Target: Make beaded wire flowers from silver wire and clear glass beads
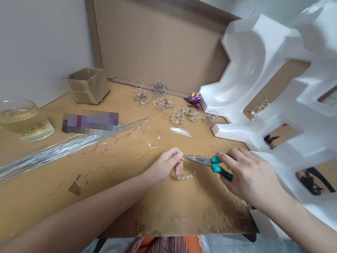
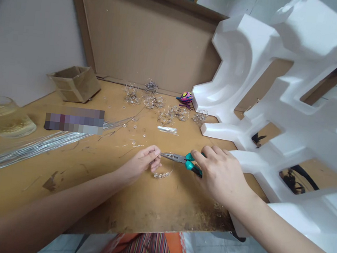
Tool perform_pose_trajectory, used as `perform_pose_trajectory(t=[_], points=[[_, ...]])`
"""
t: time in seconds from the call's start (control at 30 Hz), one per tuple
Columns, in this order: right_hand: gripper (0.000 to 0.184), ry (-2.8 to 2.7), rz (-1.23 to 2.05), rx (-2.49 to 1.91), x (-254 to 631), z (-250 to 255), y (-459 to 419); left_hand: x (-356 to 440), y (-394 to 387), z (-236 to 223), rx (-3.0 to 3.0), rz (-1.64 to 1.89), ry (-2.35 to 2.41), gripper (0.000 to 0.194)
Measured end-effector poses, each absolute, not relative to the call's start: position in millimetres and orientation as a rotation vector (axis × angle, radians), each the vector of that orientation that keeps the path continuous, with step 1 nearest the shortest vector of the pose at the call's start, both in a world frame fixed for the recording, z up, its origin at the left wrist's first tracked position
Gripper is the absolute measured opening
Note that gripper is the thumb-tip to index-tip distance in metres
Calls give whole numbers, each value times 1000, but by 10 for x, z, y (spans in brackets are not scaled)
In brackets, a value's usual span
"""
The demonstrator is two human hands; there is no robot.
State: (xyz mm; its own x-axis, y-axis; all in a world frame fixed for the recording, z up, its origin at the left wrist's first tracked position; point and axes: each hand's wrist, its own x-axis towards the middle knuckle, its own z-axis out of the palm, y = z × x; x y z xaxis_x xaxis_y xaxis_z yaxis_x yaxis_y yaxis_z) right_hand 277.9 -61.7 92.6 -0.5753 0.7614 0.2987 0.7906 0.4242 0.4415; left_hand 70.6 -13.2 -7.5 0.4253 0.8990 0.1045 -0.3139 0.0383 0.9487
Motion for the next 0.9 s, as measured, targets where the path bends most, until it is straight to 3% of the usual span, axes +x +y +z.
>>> perform_pose_trajectory(t=[0.37,0.9], points=[[12,-2560,-889,-1670,2570,1014,-774,737,-176,-108,1289,1057,713,18],[22,-2598,-985,-1501,2677,1058,-705,685,-136,-75,1240,1057,589,19]])
